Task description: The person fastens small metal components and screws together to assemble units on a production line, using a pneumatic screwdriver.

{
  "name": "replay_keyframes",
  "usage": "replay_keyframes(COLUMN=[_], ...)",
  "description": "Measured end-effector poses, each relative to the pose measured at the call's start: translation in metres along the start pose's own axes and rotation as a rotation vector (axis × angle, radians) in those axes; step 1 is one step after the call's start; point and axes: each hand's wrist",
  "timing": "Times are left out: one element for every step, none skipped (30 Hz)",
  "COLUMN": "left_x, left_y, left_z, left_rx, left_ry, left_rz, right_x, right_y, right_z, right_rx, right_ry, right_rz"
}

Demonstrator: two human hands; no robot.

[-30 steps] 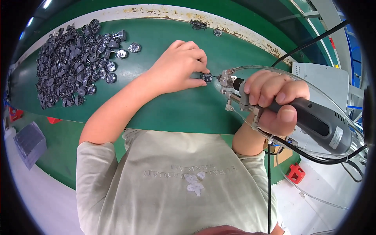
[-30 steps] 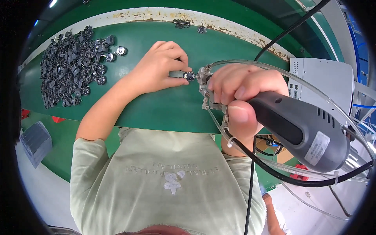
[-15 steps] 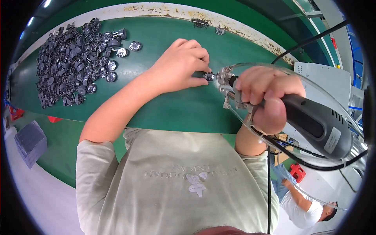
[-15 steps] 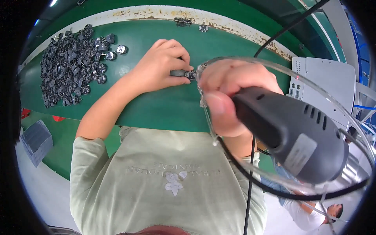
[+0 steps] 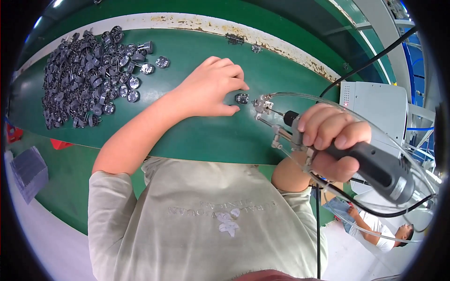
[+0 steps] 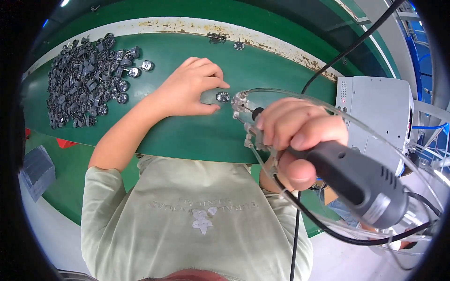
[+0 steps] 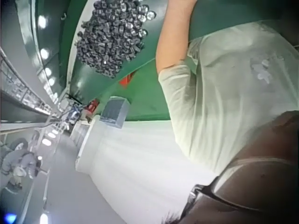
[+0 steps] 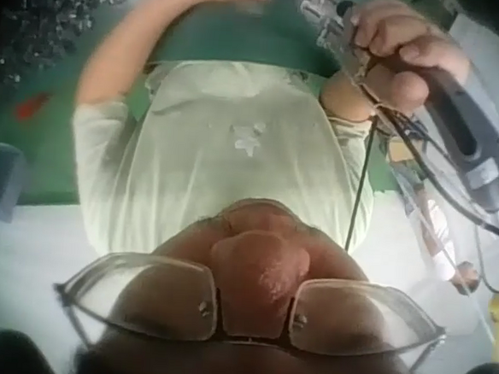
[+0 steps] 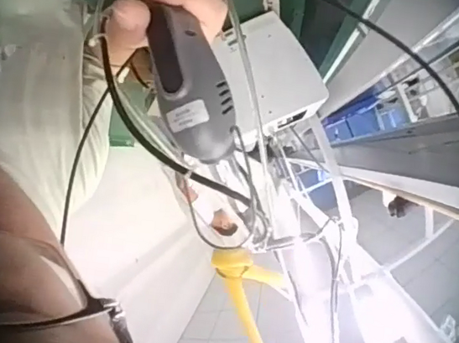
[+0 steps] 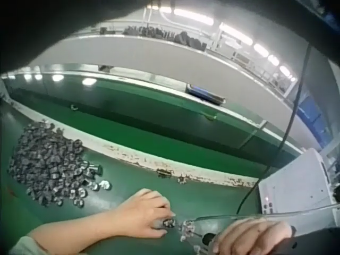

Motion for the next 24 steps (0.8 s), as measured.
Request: replay_keyframes(left_x=[0.000,-0.001,-0.001,-0.002,-0.002,-0.001,-0.002,-0.002,-0.002,-0.002,-0.002,-0.002,-0.002,-0.002,-0.002,-0.002,-0.002,-0.001,-0.001,-0.001,-0.001,-0.002,-0.001,-0.002], left_y=[0.000,-0.001,-0.002,-0.002,-0.001,-0.001,-0.002,-0.002,-0.002,-0.002,-0.002,-0.002,-0.001,0.000,0.001,0.001,0.001,0.000,-0.001,-0.002,-0.003,-0.004,-0.004,-0.005], left_z=[0.000,0.001,0.002,0.002,0.003,0.003,0.004,0.004,0.003,0.003,0.003,0.003,0.003,0.003,0.004,0.004,0.004,0.004,0.003,0.003,0.003,0.003,0.003,0.003], left_rx=[0.001,-0.001,-0.002,0.008,0.018,0.017,0.025,0.035,0.036,0.033,0.028,0.028,0.027,0.026,0.027,0.029,0.030,0.030,0.035,0.039,0.040,0.034,0.028,0.029], left_ry=[-0.015,-0.033,-0.039,-0.051,-0.060,-0.065,-0.060,-0.054,-0.058,-0.062,-0.066,-0.068,-0.071,-0.075,-0.077,-0.073,-0.069,-0.069,-0.073,-0.075,-0.075,-0.073,-0.072,-0.073], left_rz=[-0.013,-0.028,-0.028,-0.026,-0.020,-0.016,-0.021,-0.028,-0.025,-0.027,-0.029,-0.027,-0.024,-0.023,-0.023,-0.024,-0.024,-0.023,-0.018,-0.012,-0.011,-0.017,-0.018,-0.015], right_x=[0.002,0.004,0.004,0.003,0.003,0.003,0.003,0.004,0.004,0.005,0.005,0.005,0.006,0.007,0.007,0.007,0.007,0.007,0.006,0.006,0.005,0.005,0.005,0.004], right_y=[0.002,0.005,0.009,0.013,0.016,0.017,0.017,0.017,0.018,0.018,0.019,0.019,0.019,0.019,0.019,0.020,0.021,0.022,0.024,0.025,0.027,0.029,0.031,0.031], right_z=[0.000,-0.001,-0.001,-0.001,0.000,0.000,-0.001,-0.001,0.000,0.000,0.000,0.000,-0.001,-0.002,-0.003,-0.003,-0.004,-0.005,-0.006,-0.007,-0.008,-0.008,-0.009,-0.010], right_rx=[0.001,0.001,-0.001,0.005,0.008,0.003,0.013,0.025,0.023,0.025,0.027,0.024,0.022,0.022,0.021,0.026,0.031,0.031,0.038,0.045,0.044,0.009,-0.029,-0.032], right_ry=[-0.019,-0.036,-0.030,-0.055,-0.082,-0.079,-0.074,-0.068,-0.066,-0.071,-0.078,-0.076,-0.074,-0.070,-0.068,-0.068,-0.070,-0.070,-0.062,-0.054,-0.054,-0.033,-0.012,-0.012], right_rz=[-0.019,-0.034,-0.034,-0.064,-0.098,-0.099,-0.106,-0.114,-0.117,-0.115,-0.113,-0.114,-0.121,-0.127,-0.128,-0.129,-0.131,-0.131,-0.129,-0.128,-0.129,-0.114,-0.100,-0.103])
Point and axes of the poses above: each hand's wrist, its own x-axis away from the middle knuckle, its own z-axis out of the back of the hand, y = z × x, and after that the axes turned 6 degrees about -x, right-handed
